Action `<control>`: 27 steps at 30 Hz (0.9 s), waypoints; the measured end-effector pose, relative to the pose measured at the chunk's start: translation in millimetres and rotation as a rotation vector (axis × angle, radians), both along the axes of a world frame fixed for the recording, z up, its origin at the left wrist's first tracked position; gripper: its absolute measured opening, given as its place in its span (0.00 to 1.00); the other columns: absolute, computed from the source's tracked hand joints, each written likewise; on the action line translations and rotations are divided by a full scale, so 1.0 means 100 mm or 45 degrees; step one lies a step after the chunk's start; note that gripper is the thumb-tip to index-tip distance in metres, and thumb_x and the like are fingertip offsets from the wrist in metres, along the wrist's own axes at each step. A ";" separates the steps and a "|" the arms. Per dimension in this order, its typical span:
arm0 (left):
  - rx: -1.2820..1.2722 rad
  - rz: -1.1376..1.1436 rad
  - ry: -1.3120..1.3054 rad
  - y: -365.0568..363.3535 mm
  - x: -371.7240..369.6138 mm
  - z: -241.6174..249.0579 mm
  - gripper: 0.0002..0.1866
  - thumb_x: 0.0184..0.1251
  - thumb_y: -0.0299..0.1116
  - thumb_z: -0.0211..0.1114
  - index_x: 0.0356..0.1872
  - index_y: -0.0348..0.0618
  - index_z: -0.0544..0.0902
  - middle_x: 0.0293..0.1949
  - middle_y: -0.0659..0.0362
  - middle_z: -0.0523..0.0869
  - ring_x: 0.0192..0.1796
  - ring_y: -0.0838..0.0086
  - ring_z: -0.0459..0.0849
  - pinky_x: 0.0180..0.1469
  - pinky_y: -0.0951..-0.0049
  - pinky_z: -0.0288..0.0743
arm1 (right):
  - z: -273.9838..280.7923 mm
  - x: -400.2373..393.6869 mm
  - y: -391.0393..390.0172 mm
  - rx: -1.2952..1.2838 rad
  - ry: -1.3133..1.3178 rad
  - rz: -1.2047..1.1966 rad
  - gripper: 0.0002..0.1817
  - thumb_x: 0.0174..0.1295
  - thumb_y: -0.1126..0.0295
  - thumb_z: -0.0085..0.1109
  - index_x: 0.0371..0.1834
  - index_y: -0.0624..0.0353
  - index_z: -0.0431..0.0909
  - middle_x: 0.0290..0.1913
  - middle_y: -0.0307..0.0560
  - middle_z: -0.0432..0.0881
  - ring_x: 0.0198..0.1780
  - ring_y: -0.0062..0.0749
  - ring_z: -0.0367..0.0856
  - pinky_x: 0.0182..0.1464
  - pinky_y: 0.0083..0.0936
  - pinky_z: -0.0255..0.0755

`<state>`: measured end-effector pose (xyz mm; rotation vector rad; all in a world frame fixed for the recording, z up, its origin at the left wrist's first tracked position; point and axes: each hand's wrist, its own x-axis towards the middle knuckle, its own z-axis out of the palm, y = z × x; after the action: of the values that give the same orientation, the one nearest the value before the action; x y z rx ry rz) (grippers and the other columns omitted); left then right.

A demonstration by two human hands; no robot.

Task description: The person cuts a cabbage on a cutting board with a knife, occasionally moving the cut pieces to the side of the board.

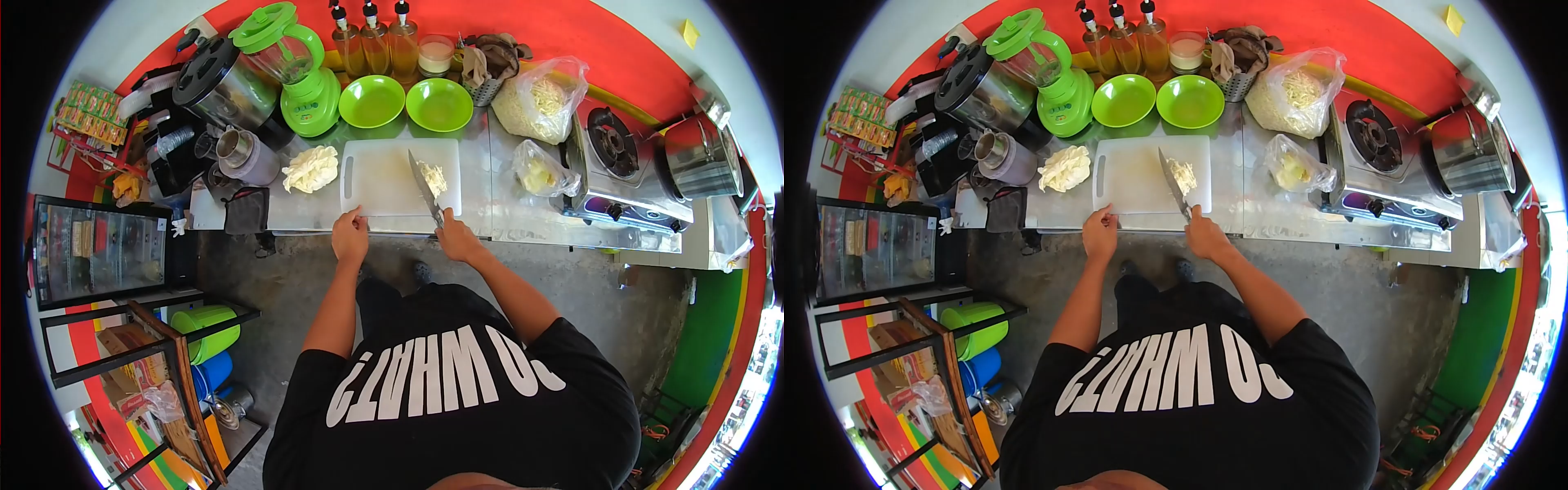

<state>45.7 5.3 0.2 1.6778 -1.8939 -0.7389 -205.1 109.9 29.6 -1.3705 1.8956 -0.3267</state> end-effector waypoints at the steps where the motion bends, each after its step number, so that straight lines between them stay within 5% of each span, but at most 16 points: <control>1: 0.009 0.004 -0.005 0.00 0.00 0.02 0.17 0.66 0.29 0.71 0.56 0.45 0.88 0.38 0.55 0.90 0.39 0.66 0.89 0.47 0.66 0.81 | 0.00 -0.01 0.01 0.002 0.002 -0.015 0.21 0.73 0.65 0.51 0.58 0.69 0.58 0.41 0.81 0.83 0.46 0.77 0.83 0.53 0.62 0.75; 12: 0.156 0.046 -0.015 -0.01 0.07 0.12 0.17 0.66 0.29 0.68 0.56 0.54 0.89 0.38 0.59 0.88 0.44 0.60 0.85 0.50 0.58 0.80 | 0.05 0.02 -0.02 -0.161 0.036 0.089 0.21 0.72 0.63 0.56 0.59 0.62 0.63 0.39 0.76 0.84 0.45 0.75 0.82 0.49 0.63 0.74; 20: -0.306 0.066 0.069 -0.41 0.41 0.31 0.14 0.60 0.24 0.69 0.48 0.45 0.86 0.41 0.54 0.83 0.45 0.58 0.82 0.51 0.59 0.77 | -0.03 0.18 -0.23 -0.204 -0.100 0.092 0.21 0.71 0.63 0.59 0.59 0.63 0.66 0.40 0.76 0.84 0.46 0.75 0.82 0.49 0.60 0.73; 22: -0.312 0.078 0.122 -0.62 0.51 0.44 0.16 0.61 0.24 0.68 0.51 0.46 0.84 0.48 0.54 0.82 0.53 0.55 0.79 0.57 0.58 0.75 | -0.11 0.28 -0.30 -0.384 -0.047 0.160 0.19 0.72 0.66 0.59 0.59 0.65 0.68 0.25 0.56 0.83 0.30 0.49 0.86 0.38 0.42 0.76; 23: -0.321 0.078 0.173 -0.72 0.57 0.50 0.19 0.62 0.24 0.68 0.55 0.48 0.83 0.54 0.54 0.81 0.60 0.52 0.77 0.63 0.58 0.73 | -0.10 0.32 -0.35 -0.383 -0.048 0.164 0.19 0.72 0.66 0.59 0.59 0.65 0.68 0.25 0.56 0.83 0.30 0.49 0.86 0.38 0.42 0.76; 25: -0.305 0.067 0.148 -0.93 0.69 0.61 0.20 0.62 0.24 0.69 0.56 0.47 0.83 0.54 0.53 0.81 0.61 0.52 0.77 0.64 0.58 0.73 | 0.15 0.48 -0.46 -0.213 -0.153 0.152 0.21 0.71 0.64 0.59 0.61 0.63 0.67 0.41 0.76 0.84 0.47 0.73 0.83 0.49 0.57 0.74; 27: -0.294 0.039 0.129 -1.07 0.79 0.69 0.21 0.61 0.24 0.70 0.57 0.46 0.82 0.55 0.53 0.81 0.61 0.52 0.76 0.65 0.58 0.72 | 0.26 0.62 -0.55 -0.241 -0.161 0.159 0.21 0.71 0.64 0.59 0.61 0.62 0.67 0.40 0.75 0.84 0.46 0.72 0.83 0.49 0.56 0.74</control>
<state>124.7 -101.4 68.8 1.4946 -1.8039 -0.5581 -142.8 54.7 55.8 -1.5470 1.7013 -0.5285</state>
